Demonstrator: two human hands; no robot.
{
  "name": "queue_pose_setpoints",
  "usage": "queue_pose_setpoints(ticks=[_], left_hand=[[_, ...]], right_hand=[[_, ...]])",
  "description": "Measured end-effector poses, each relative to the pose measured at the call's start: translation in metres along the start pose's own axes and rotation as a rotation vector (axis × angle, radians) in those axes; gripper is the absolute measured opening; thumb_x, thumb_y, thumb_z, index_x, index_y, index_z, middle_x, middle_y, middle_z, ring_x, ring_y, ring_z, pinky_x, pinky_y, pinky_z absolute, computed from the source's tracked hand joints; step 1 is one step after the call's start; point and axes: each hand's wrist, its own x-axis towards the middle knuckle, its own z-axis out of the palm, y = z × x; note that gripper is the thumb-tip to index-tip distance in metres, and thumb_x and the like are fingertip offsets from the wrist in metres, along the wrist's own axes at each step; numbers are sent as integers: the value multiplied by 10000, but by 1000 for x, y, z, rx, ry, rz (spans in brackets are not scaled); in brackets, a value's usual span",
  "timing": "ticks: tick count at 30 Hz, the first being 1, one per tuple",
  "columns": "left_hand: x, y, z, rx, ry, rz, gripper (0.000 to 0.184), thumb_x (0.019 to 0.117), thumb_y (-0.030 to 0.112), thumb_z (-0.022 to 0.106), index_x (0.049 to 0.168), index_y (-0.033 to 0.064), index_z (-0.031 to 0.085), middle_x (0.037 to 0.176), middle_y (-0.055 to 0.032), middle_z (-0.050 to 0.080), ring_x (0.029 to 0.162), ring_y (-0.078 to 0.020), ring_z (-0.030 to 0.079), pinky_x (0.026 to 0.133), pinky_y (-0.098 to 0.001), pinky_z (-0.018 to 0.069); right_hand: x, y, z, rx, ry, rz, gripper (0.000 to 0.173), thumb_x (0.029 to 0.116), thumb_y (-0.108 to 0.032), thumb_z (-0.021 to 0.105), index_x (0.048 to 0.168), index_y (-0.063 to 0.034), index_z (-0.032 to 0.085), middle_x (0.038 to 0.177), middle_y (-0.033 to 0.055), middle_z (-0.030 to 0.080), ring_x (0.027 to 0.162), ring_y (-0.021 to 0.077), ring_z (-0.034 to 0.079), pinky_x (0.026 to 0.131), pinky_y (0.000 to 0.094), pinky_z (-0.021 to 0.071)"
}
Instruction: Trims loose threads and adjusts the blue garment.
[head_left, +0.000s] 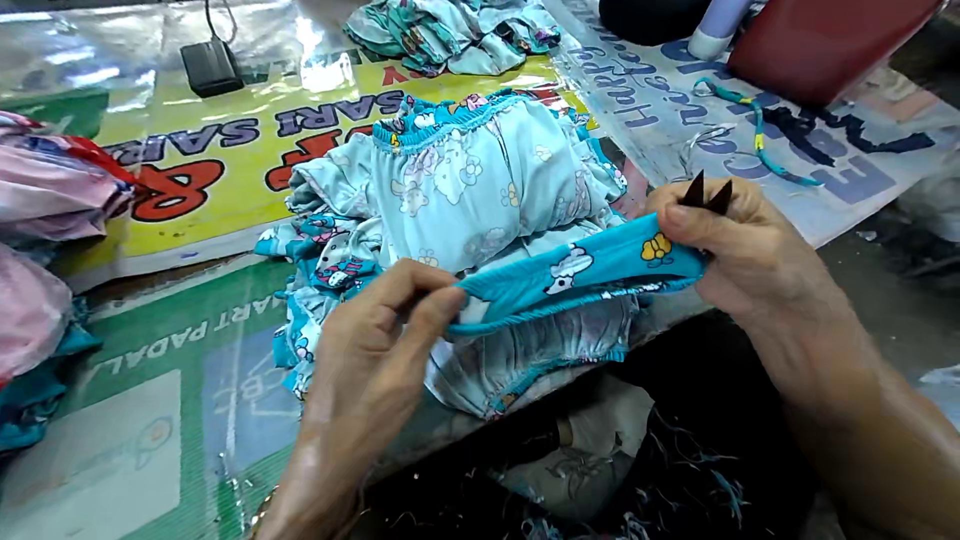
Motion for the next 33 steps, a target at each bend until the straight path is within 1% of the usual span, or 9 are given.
queue_pose_setpoints(ticks=[9,14,16,19,21,23,27,30,33], left_hand=[[5,-10,-9,-113,139,18,171,1082,336,495,990,248,610,815,172,593,719,52,596,650,-123,518],[31,2,-17,219,185,112,239,1102,328,451,1021,153,593,842,115,570,738,71,561,664,-134,476],[62,12,-19,434,224,130,294,1115,292,420,1043,52,573,848,-18,569,730,-33,558,657,-227,468],[126,0,-13,672,254,169,387,1115,293,386,1134,-24,607,915,-176,659,831,-266,655,743,-464,501],[153,-27,-3,752,154,54,413,1111,291,362,1194,-53,575,992,-280,665,944,-461,670,801,-646,492],[166,-61,9,730,68,-106,418,1113,283,383,1232,-70,573,1059,-339,659,1023,-545,649,838,-715,476],[182,-90,3,701,75,-182,431,1109,306,380,1216,-55,588,1104,-302,663,1080,-488,646,893,-670,466],[189,-94,2,751,70,-146,439,1106,325,371,1199,-44,589,1083,-297,662,1069,-494,645,874,-672,469],[178,-69,-2,865,-2,-89,432,1110,317,377,1222,-42,589,1090,-337,659,1056,-555,639,855,-731,451]], right_hand=[[3,4,-9,17,83,26,189,1030,-149,577,878,-126,687,745,-51,660,657,9,641,633,165,574],[43,-14,-6,-252,35,-3,179,1007,-163,586,845,-189,659,736,-130,642,664,-29,618,635,169,558],[83,-26,2,-404,61,-75,170,1011,-148,587,848,-169,630,733,-130,616,680,-31,617,665,185,564],[154,-15,10,-705,238,-194,143,967,-139,699,848,-59,706,743,1,666,719,74,666,705,295,581],[186,13,13,-1059,223,-92,273,1008,-296,625,1009,-51,744,947,113,729,937,259,705,856,517,550],[203,56,15,-1133,113,53,373,1045,-345,545,1133,-21,707,1133,180,712,1100,350,680,940,591,512],[204,97,8,-788,216,111,344,1013,-300,635,1137,19,673,1048,140,703,955,223,676,899,435,531],[195,99,7,-743,304,34,321,1042,-337,575,1031,-29,666,888,57,650,805,151,626,795,386,513],[184,101,2,-691,343,-15,327,1043,-355,561,1017,-46,661,857,31,637,776,123,617,779,373,517]])
